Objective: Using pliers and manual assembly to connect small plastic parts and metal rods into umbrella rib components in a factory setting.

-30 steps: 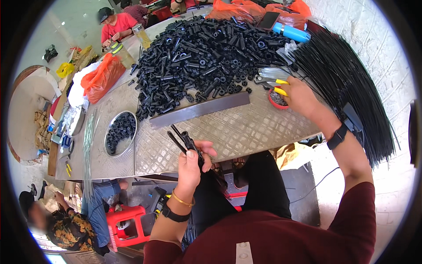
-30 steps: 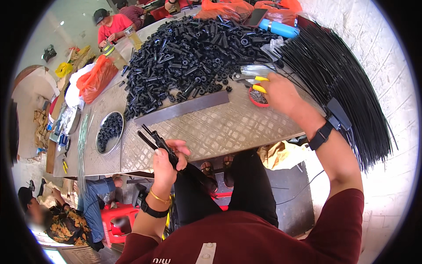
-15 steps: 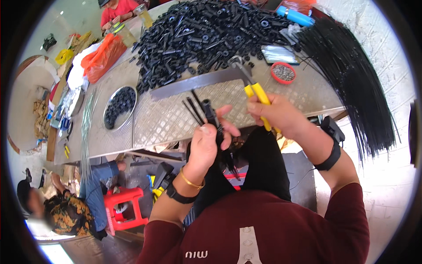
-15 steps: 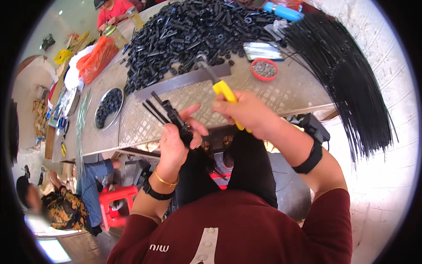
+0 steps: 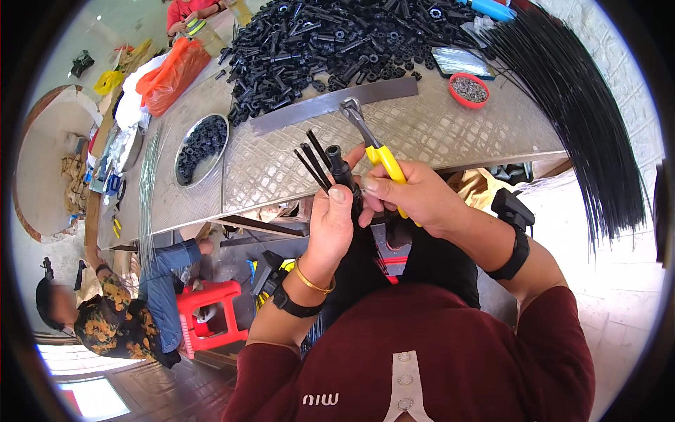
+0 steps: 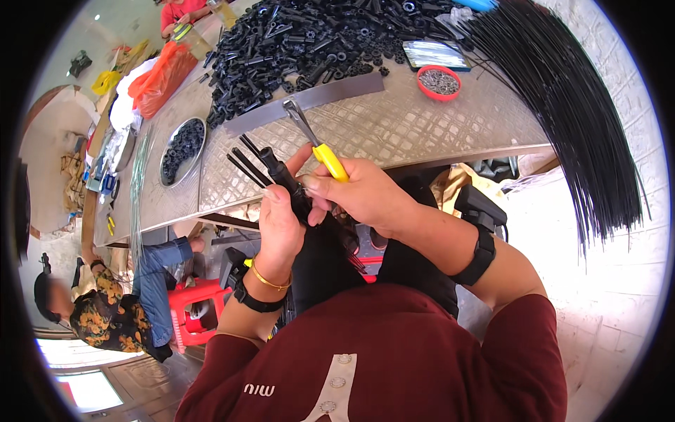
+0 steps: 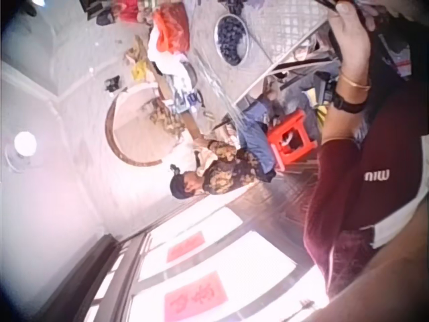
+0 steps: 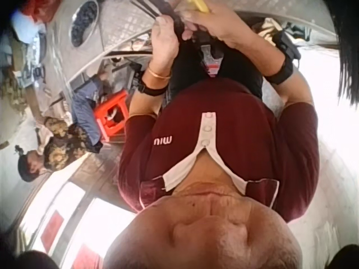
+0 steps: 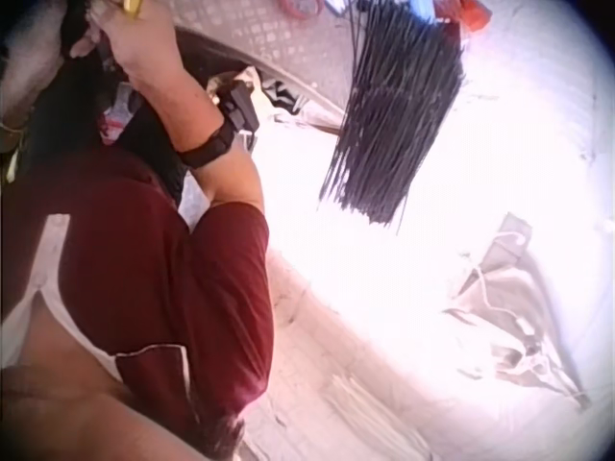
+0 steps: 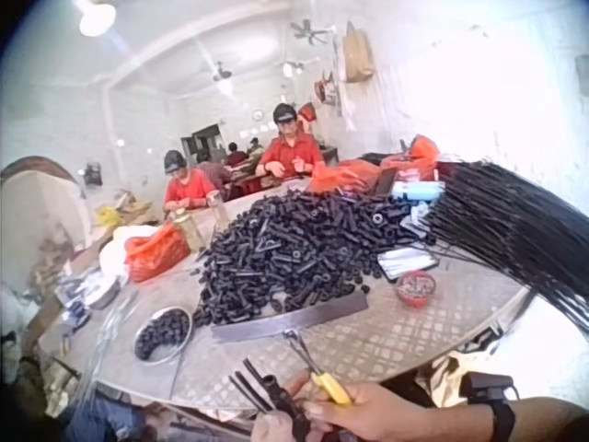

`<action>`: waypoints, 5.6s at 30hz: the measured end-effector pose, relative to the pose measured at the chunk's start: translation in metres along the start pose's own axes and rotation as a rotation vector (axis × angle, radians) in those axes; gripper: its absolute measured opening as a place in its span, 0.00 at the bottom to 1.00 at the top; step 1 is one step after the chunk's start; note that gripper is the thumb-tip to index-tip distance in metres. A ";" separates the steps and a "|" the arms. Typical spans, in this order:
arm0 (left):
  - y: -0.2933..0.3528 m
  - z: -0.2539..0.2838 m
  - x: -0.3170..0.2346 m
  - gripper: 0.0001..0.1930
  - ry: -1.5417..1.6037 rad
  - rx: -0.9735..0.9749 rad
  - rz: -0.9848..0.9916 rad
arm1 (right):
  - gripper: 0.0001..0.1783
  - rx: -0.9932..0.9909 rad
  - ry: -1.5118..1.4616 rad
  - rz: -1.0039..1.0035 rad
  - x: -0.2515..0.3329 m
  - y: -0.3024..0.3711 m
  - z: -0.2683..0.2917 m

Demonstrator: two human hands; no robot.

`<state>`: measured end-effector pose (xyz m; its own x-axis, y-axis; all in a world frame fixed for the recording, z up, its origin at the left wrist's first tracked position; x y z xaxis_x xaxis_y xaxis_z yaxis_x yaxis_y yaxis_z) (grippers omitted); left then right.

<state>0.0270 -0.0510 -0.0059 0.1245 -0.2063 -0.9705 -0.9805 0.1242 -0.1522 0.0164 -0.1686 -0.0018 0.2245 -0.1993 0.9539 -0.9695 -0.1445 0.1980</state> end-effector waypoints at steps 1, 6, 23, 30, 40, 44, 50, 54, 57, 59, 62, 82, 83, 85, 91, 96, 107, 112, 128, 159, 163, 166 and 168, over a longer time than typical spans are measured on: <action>0.000 -0.001 0.000 0.49 0.001 0.003 0.002 | 0.12 -0.001 -0.013 -0.001 0.000 0.000 0.000; 0.000 -0.002 0.003 0.51 -0.002 0.020 0.030 | 0.11 -0.010 -0.035 -0.013 -0.004 0.000 0.003; 0.003 0.002 0.008 0.41 0.068 -0.005 -0.052 | 0.10 -0.104 -0.119 0.035 -0.006 0.002 -0.002; 0.003 0.004 0.006 0.44 -0.065 -0.006 -0.072 | 0.10 -0.084 -0.164 -0.065 -0.007 0.001 -0.003; 0.003 0.003 0.006 0.45 -0.063 -0.015 -0.043 | 0.10 -0.081 -0.128 -0.091 -0.016 -0.005 -0.001; 0.002 0.003 0.005 0.46 -0.067 -0.007 -0.034 | 0.10 -0.077 -0.107 -0.082 -0.015 -0.005 -0.001; 0.002 0.004 0.007 0.46 -0.060 -0.013 -0.043 | 0.09 -0.071 -0.111 -0.073 -0.013 -0.004 -0.001; 0.003 0.004 0.008 0.46 -0.053 -0.007 -0.032 | 0.10 -0.054 -0.114 -0.059 -0.013 -0.004 0.000; 0.002 0.003 0.006 0.46 -0.078 0.000 -0.053 | 0.10 -0.052 -0.110 -0.058 -0.015 -0.005 0.001; 0.002 0.005 0.008 0.44 -0.030 0.016 -0.054 | 0.10 -0.051 -0.106 -0.057 -0.016 -0.004 0.001; 0.003 0.004 0.008 0.41 0.013 0.030 -0.059 | 0.11 -0.063 -0.108 -0.061 -0.015 -0.003 0.000; 0.006 0.001 0.008 0.46 -0.104 0.014 -0.064 | 0.11 -0.021 -0.130 -0.001 -0.008 0.001 0.002; 0.006 0.003 0.009 0.43 -0.101 0.003 -0.091 | 0.11 -0.022 -0.131 -0.001 -0.009 0.002 -0.001; 0.007 0.005 0.012 0.41 -0.098 -0.009 -0.117 | 0.08 -0.098 -0.044 0.198 -0.004 0.005 -0.005; 0.008 0.008 0.017 0.43 0.017 0.077 -0.089 | 0.09 -0.025 0.102 0.334 -0.001 0.002 -0.005; 0.011 0.019 0.011 0.38 0.191 0.097 0.009 | 0.18 -0.047 0.796 0.671 0.026 0.011 0.023; 0.016 0.032 0.013 0.25 0.070 0.009 0.035 | 0.09 0.152 1.304 0.765 0.034 0.045 0.026; 0.015 0.030 0.003 0.25 0.035 0.009 0.008 | 0.11 0.181 1.280 0.770 0.021 0.039 0.026; 0.008 0.029 -0.002 0.24 0.058 0.017 -0.024 | 0.13 0.000 1.384 0.949 0.039 0.033 0.015; 0.017 0.054 -0.008 0.16 -0.139 -0.101 0.139 | 0.12 0.044 1.202 0.854 0.012 0.034 -0.015; 0.020 0.025 0.005 0.19 0.273 0.037 0.142 | 0.21 0.082 1.315 0.722 0.022 0.048 0.009; 0.027 0.034 -0.006 0.21 0.142 0.026 0.132 | 0.15 0.057 1.421 0.778 0.039 0.055 0.001; 0.029 0.036 -0.013 0.21 0.102 -0.008 -0.010 | 0.13 0.078 1.483 0.731 0.048 0.052 -0.005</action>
<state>0.0027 -0.0095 -0.0050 0.1189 -0.3056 -0.9447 -0.9805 0.1140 -0.1603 -0.0237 -0.1810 0.0550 -0.5749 0.7896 0.2145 -0.8039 -0.4962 -0.3280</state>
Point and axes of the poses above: each hand's wrist, its own y-axis away from the middle knuckle, its own z-axis out of the back of the hand, x = y × z, the point moved 5 cm from there along -y, towards the middle knuckle, and after that the axes turned 14 degrees about -x, right-handed, at the moved point
